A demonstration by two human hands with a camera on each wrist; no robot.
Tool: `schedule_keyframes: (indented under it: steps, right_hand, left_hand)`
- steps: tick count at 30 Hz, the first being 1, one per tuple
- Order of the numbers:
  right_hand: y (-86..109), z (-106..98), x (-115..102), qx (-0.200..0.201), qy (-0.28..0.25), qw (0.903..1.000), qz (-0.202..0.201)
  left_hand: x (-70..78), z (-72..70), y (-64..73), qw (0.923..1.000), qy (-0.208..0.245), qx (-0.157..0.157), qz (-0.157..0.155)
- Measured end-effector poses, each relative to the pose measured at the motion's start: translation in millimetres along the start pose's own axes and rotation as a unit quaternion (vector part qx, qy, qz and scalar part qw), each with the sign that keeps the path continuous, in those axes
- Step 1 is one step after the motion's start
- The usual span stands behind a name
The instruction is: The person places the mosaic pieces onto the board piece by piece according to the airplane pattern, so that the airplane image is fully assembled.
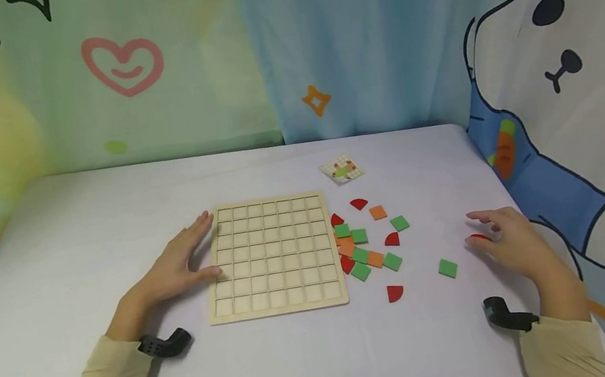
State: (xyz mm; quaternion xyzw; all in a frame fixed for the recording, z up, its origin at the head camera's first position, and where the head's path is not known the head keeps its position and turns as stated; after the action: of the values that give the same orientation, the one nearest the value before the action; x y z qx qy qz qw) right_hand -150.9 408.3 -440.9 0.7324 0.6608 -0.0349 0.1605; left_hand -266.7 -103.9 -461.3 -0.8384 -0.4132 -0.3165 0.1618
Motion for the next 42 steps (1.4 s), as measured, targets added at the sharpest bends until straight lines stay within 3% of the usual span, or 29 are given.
schedule_keyframes:
  steps: [6, 12, 20, 36, 42]
  right_hand:
    - [-3.1, -2.1, -10.3, 0.012, 0.002, 0.9998, -0.013]
    - [2.1, 5.1, 15.9, -0.024, 0.028, 0.9992, 0.014]
    - [-2.1, 13.5, 36.4, -0.013, 0.013, 0.9993, 0.032]
    - [-28.9, 11.7, 9.1, -0.051, 0.006, 0.9985, 0.016]
    - [-35.7, 15.5, 12.0, -0.063, -0.009, 0.9973, 0.038]
  left_hand:
    - [1.1, -1.0, -1.3, 0.9996, -0.029, -0.006, 0.004]
    - [-1.1, 3.9, -0.1, 0.9992, -0.034, -0.020, 0.001]
    - [0.8, 1.8, -2.1, 0.9995, -0.006, -0.031, 0.009]
    - [6.0, -1.8, -2.0, 0.9980, -0.026, -0.053, 0.021]
    - [8.6, 7.4, 1.5, 0.9984, -0.028, -0.041, 0.027]
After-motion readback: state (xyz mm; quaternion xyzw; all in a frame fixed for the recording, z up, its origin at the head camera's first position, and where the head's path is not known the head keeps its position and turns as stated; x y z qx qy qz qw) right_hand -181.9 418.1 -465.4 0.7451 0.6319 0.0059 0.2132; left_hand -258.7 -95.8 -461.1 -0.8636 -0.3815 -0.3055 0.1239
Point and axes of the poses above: each hand's wrist, its own y-axis away from the middle knuckle, its own z-axis out of the palm, x = y × z, the point moved 9 cm from there along -y, towards the middle knuckle, and after that the axes turned 9 degrees about y, right-handed, at the moved point
